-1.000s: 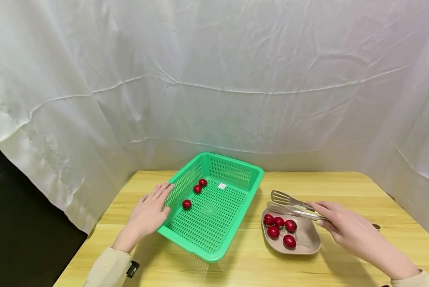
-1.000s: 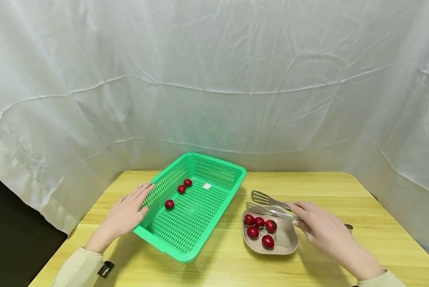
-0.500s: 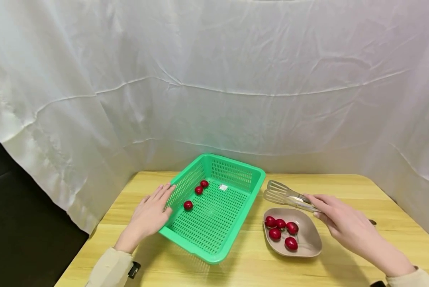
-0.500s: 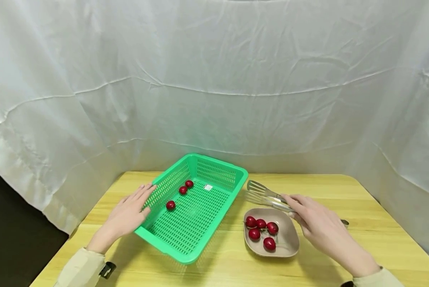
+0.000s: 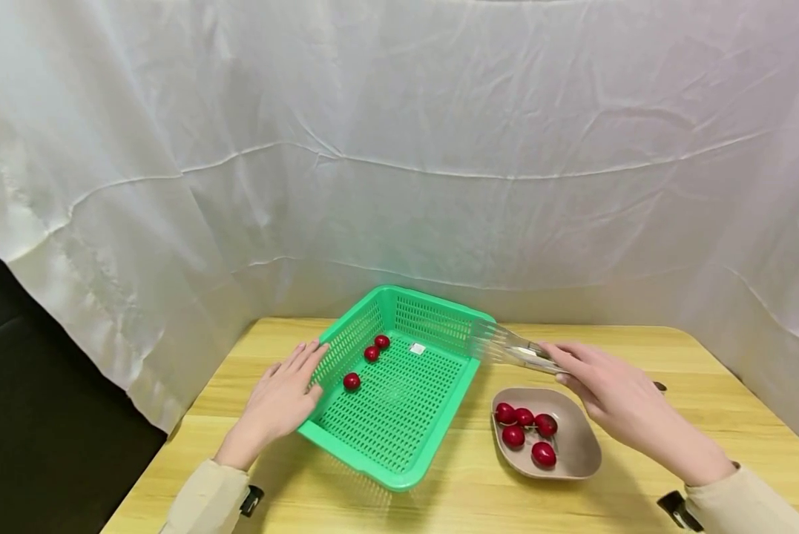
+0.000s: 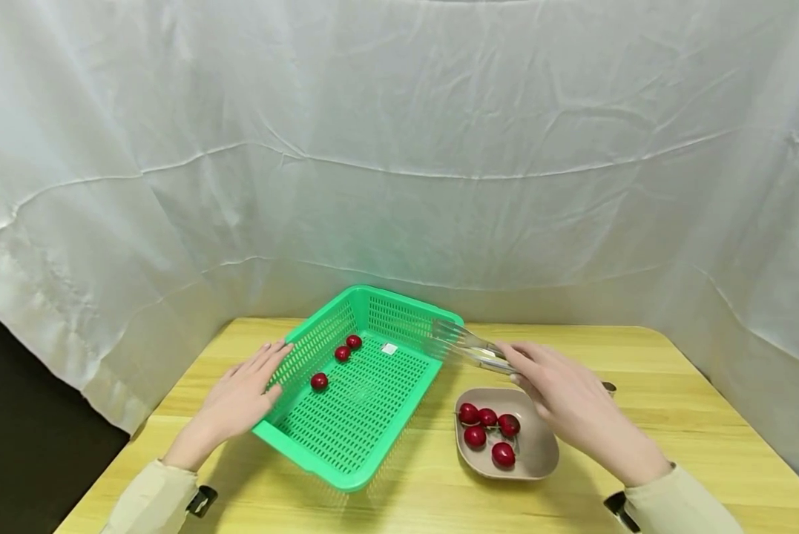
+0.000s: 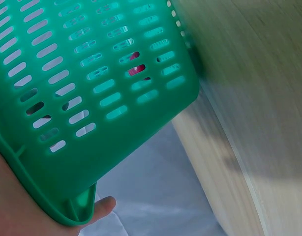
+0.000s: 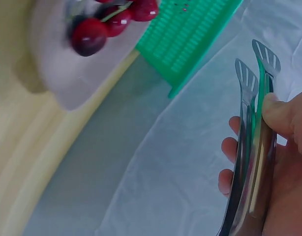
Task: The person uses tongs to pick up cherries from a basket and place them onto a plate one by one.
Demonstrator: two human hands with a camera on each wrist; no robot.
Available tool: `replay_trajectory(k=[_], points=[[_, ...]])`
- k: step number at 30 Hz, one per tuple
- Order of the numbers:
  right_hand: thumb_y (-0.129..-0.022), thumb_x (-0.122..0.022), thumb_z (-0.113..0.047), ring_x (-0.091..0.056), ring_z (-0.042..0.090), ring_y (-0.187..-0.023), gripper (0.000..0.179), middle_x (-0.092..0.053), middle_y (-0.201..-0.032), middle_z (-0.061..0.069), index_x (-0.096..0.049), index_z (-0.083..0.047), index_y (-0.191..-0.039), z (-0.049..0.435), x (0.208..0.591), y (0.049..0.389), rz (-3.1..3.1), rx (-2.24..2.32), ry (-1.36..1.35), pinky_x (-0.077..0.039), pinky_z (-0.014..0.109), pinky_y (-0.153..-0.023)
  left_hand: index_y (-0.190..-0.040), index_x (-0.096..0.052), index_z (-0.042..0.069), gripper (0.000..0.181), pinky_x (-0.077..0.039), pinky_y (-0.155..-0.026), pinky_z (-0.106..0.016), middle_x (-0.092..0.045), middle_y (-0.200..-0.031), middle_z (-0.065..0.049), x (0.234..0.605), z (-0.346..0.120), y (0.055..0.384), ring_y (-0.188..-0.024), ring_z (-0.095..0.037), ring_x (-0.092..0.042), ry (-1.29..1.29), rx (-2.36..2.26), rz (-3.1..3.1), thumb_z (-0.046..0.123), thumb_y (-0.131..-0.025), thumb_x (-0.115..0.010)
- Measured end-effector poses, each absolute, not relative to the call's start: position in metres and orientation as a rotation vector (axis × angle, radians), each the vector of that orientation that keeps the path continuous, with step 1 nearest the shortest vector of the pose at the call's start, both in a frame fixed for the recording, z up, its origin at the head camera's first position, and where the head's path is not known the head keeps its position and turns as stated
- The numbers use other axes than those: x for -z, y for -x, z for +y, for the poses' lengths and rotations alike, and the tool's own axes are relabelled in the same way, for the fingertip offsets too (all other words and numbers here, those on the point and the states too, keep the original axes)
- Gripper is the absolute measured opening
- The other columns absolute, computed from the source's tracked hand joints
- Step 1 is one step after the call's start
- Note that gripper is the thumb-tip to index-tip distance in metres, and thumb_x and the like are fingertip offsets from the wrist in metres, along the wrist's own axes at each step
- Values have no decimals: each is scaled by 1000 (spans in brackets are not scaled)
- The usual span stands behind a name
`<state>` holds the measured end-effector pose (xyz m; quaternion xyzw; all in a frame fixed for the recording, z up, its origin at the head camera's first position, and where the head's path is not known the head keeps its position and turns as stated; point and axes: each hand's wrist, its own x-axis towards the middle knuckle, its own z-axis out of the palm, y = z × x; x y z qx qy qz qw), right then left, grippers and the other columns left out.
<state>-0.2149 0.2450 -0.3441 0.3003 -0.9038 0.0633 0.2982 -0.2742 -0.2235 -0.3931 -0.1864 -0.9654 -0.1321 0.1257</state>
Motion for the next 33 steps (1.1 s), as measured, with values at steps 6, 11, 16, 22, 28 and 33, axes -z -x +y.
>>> replay_trajectory(k=[6, 11, 16, 22, 28, 33], points=[[-85, -74, -9, -64, 25, -101, 57, -62, -126, 5, -57, -9, -139, 222, 333, 230, -2395, -192, -881, -55, 45, -72, -155, -31, 12, 63, -20, -112, -64, -24, -160, -10, 392, -224, 274, -146, -34, -22, 539, 381, -2811, 23, -97, -52], [-88, -72, -11, -62, 20, -97, 55, -59, -131, 4, -55, -9, -141, 202, 330, 243, -2402, -204, -965, -53, 38, -71, -155, -31, 13, 63, -20, -112, -63, -24, -160, -10, 393, -223, 275, -146, -34, -22, 537, 378, -2816, 24, -97, -51], [-91, -70, -11, -58, 18, -96, 53, -60, -131, 4, -54, -9, -141, 184, 329, 252, -2410, -178, -1017, -48, 32, -68, -155, -31, 13, 63, -20, -113, -62, -23, -160, -10, 394, -222, 275, -146, -34, -22, 538, 368, -2823, 25, -97, -51], [-92, -68, -11, -56, 17, -95, 52, -59, -134, 2, -54, -10, -142, 166, 326, 261, -2433, -153, -1055, -43, 29, -66, -155, -31, 12, 63, -20, -112, -63, -23, -160, -10, 393, -222, 275, -146, -34, -21, 533, 378, -2818, 24, -97, -52], [-93, -68, -11, -60, 21, -108, 52, -59, -133, 3, -54, -12, -142, 152, 329, 273, -2447, -148, -1088, -46, 31, -63, -155, -31, 13, 63, -20, -112, -64, -23, -160, -10, 393, -223, 275, -146, -34, -21, 527, 383, -2822, 24, -97, -52], [-93, -69, -13, -59, 21, -110, 52, -60, -132, 3, -54, -14, -142, 141, 332, 281, -2478, -127, -1110, -54, 35, -73, -155, -31, 13, 63, -19, -112, -64, -23, -160, -10, 394, -223, 275, -146, -34, -21, 527, 383, -2821, 24, -97, -52]])
